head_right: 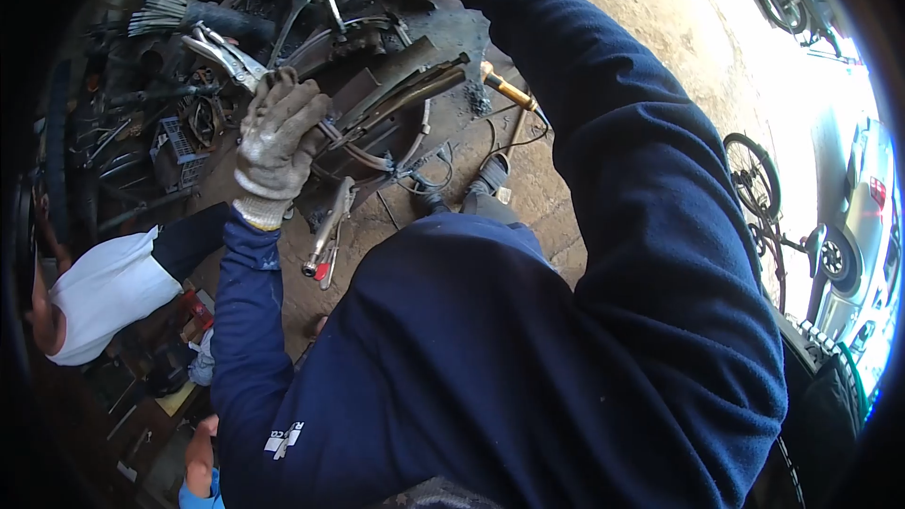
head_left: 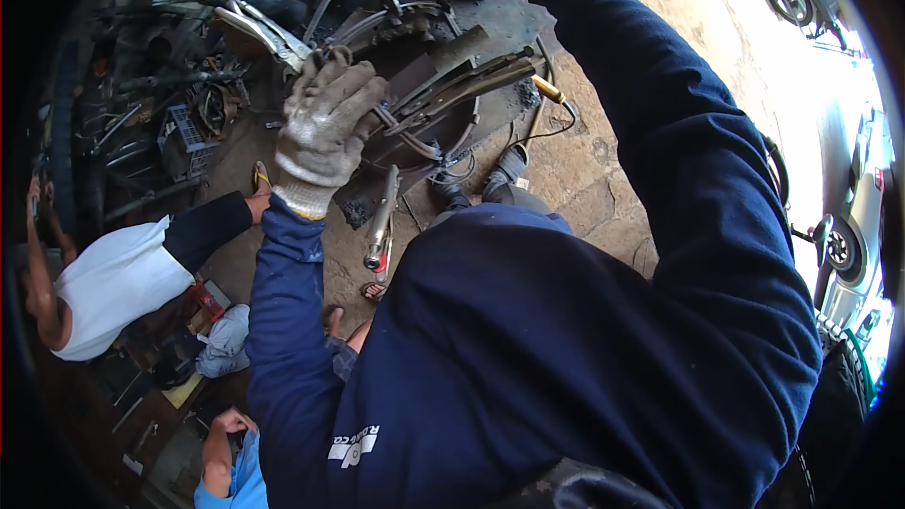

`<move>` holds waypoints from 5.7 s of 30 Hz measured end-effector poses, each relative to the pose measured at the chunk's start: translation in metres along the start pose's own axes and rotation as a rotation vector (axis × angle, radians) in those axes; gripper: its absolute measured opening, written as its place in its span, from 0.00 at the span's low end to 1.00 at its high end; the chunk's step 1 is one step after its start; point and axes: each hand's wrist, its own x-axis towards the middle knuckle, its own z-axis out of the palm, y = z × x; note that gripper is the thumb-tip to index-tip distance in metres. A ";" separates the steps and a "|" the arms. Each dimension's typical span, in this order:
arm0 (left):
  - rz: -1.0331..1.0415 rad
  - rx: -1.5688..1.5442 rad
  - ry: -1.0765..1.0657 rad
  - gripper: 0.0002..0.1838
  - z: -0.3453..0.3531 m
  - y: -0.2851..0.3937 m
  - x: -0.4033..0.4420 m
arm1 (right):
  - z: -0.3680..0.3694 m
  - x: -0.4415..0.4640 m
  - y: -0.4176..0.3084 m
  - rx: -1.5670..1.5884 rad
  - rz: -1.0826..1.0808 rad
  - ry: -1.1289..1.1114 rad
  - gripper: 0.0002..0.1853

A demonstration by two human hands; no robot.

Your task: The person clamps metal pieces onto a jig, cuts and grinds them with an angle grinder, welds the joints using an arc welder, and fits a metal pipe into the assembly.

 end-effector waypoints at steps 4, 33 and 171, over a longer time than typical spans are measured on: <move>0.024 -0.009 -0.020 0.23 -0.001 0.001 0.004 | -0.020 -0.020 0.031 0.398 0.193 0.015 0.26; 0.042 0.047 0.022 0.21 -0.013 0.011 0.007 | 0.366 -0.347 0.137 1.519 1.380 -0.007 0.12; -0.601 0.105 0.084 0.21 -0.019 -0.104 -0.083 | 0.091 -0.434 -0.155 1.103 0.822 0.806 0.08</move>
